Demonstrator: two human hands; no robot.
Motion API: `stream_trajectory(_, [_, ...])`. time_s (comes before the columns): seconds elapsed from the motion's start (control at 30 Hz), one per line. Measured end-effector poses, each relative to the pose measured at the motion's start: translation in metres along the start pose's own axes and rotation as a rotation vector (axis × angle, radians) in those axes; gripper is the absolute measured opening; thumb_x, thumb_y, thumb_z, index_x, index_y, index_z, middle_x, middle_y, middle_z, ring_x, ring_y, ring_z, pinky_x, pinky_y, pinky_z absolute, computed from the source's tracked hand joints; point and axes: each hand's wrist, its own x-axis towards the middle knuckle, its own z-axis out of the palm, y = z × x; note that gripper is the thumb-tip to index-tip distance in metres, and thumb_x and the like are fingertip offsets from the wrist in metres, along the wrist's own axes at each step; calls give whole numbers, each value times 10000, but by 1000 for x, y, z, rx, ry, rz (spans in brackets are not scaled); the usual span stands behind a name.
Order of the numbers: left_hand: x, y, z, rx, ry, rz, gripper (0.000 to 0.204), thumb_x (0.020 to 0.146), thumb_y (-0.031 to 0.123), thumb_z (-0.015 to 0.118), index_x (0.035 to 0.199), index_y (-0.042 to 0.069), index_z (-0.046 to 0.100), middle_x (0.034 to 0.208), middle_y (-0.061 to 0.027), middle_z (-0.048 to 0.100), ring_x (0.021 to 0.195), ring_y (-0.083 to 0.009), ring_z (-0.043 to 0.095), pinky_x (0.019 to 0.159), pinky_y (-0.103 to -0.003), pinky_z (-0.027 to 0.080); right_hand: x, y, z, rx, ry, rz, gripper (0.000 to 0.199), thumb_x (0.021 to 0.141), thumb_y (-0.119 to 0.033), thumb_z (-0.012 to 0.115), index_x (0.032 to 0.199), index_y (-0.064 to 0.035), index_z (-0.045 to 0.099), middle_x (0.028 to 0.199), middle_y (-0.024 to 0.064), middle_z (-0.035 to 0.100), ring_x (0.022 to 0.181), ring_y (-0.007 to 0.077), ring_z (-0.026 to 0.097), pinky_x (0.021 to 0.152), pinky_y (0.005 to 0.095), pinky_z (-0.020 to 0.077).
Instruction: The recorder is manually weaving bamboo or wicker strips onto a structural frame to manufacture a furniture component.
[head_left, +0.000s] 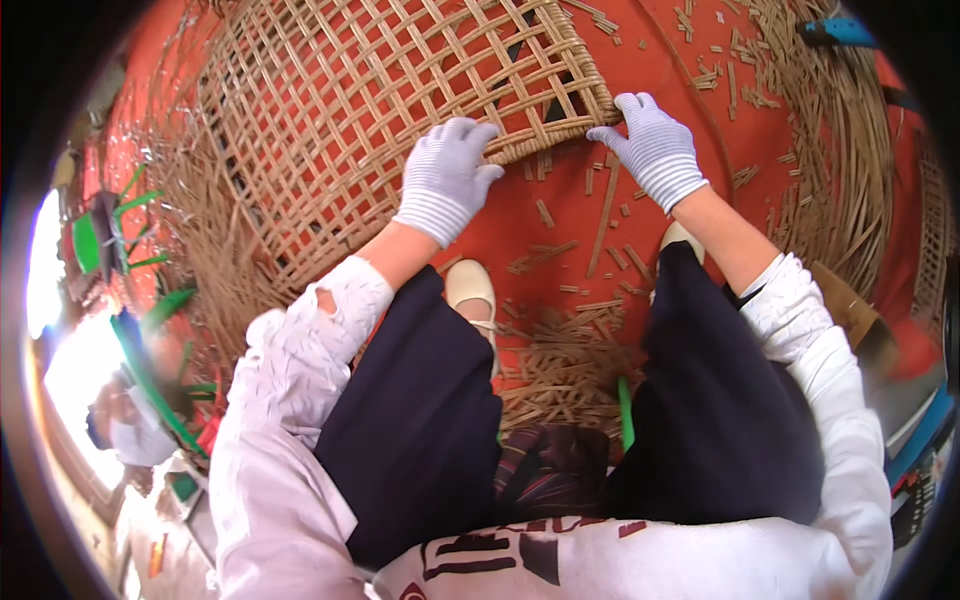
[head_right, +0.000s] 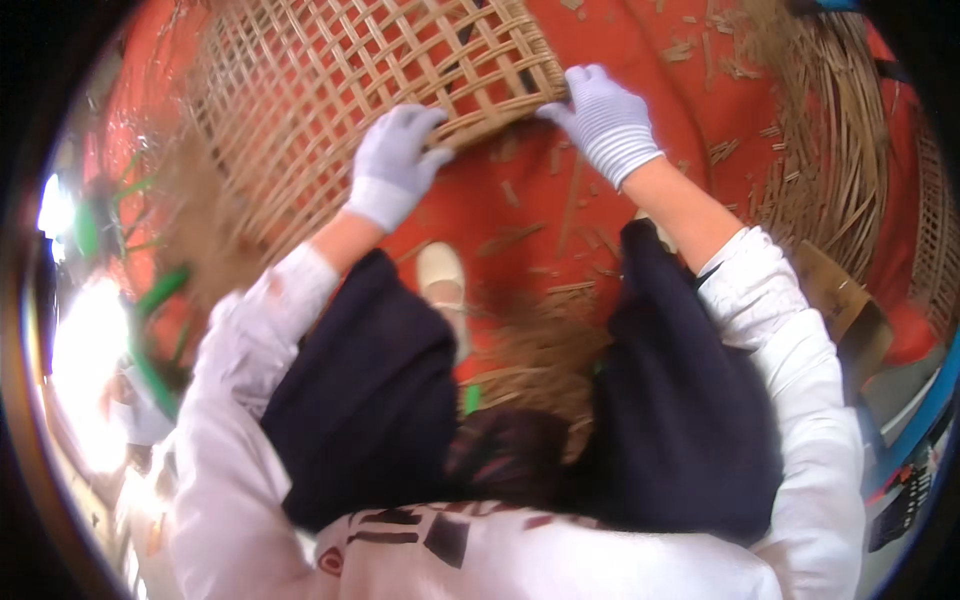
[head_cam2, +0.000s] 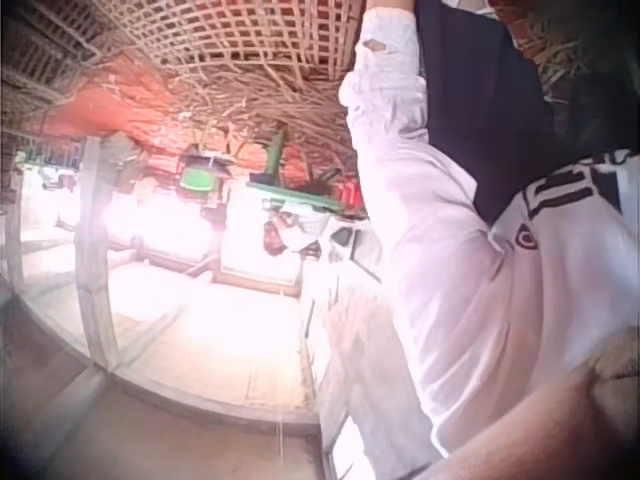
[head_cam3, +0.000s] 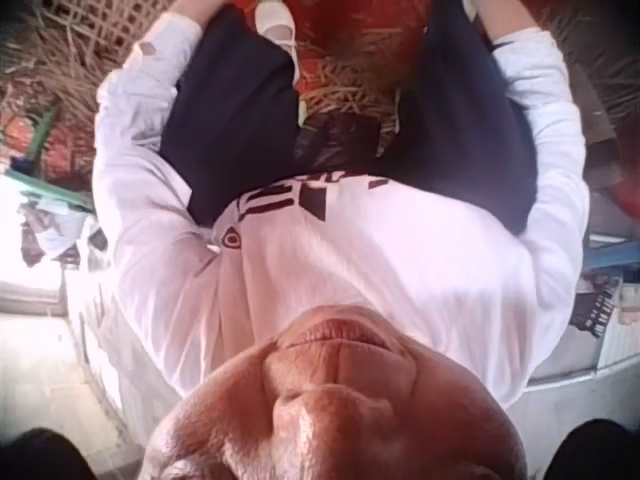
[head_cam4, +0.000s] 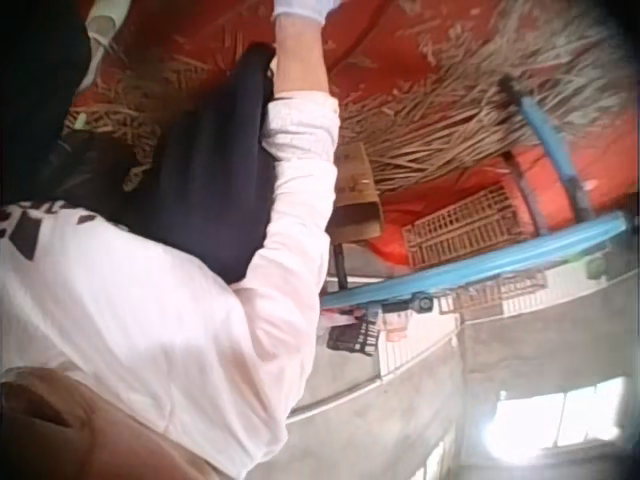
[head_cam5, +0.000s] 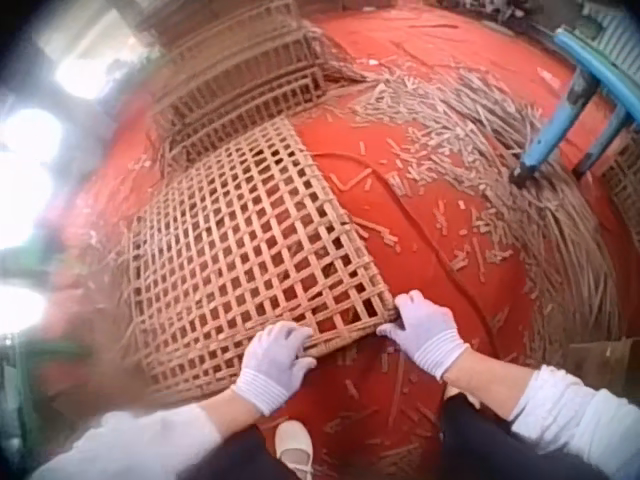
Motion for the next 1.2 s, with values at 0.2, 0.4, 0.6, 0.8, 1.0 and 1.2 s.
stream_trajectory(0.2, [16, 16, 20, 117, -52, -74, 456, 743, 256, 766, 1147, 144, 586, 1015, -89, 595, 961, -265, 602, 801, -392, 511, 1, -16, 5, 74, 217, -454, 418, 778, -220, 744, 1144, -104, 578, 1017, 68, 572, 899, 258, 611, 730, 356, 541])
stream_trajectory(0.4, [13, 15, 25, 109, -119, -77, 370, 751, 228, 750, 1079, 148, 600, 942, -86, 606, 907, -277, 620, 795, -401, 511, 13, -18, 21, -56, 104, -551, 411, 756, -176, 736, 1136, -117, 589, 986, 58, 540, 895, 245, 586, 718, 333, 543])
stream_trajectory(0.6, [8, 11, 27, 83, -53, -6, 326, 758, 185, 730, 1053, 147, 598, 958, -77, 585, 919, -270, 609, 798, -402, 499, 10, -16, 22, -48, 167, -635, 326, 784, -165, 703, 1088, -113, 600, 952, 59, 557, 897, 244, 595, 711, 336, 541])
stream_trajectory(0.8, [-39, -33, -3, 66, 2, 2, 484, 733, 202, 755, 1182, 148, 584, 1056, -54, 570, 1016, -265, 548, 881, -400, 441, 15, -37, -14, 75, -18, -536, 295, 837, -191, 678, 1103, -106, 584, 1004, 56, 579, 949, 251, 608, 739, 367, 541])
stream_trajectory(1.0, [-86, -46, 6, 71, 103, -217, 478, 714, 212, 769, 1163, 185, 609, 1060, -32, 567, 1026, -252, 540, 892, -409, 426, 18, -97, 1, -63, -149, -752, 444, 800, -222, 714, 1202, -97, 572, 1112, 92, 562, 1010, 260, 589, 824, 372, 524])
stream_trajectory(1.2, [-86, -49, 26, 40, 243, -302, 237, 715, 226, 727, 945, 200, 674, 963, -9, 574, 935, -227, 564, 832, -387, 428, 20, -133, 38, -98, -81, -705, 395, 760, -184, 728, 1125, -93, 603, 1011, 77, 568, 959, 251, 576, 810, 366, 513])
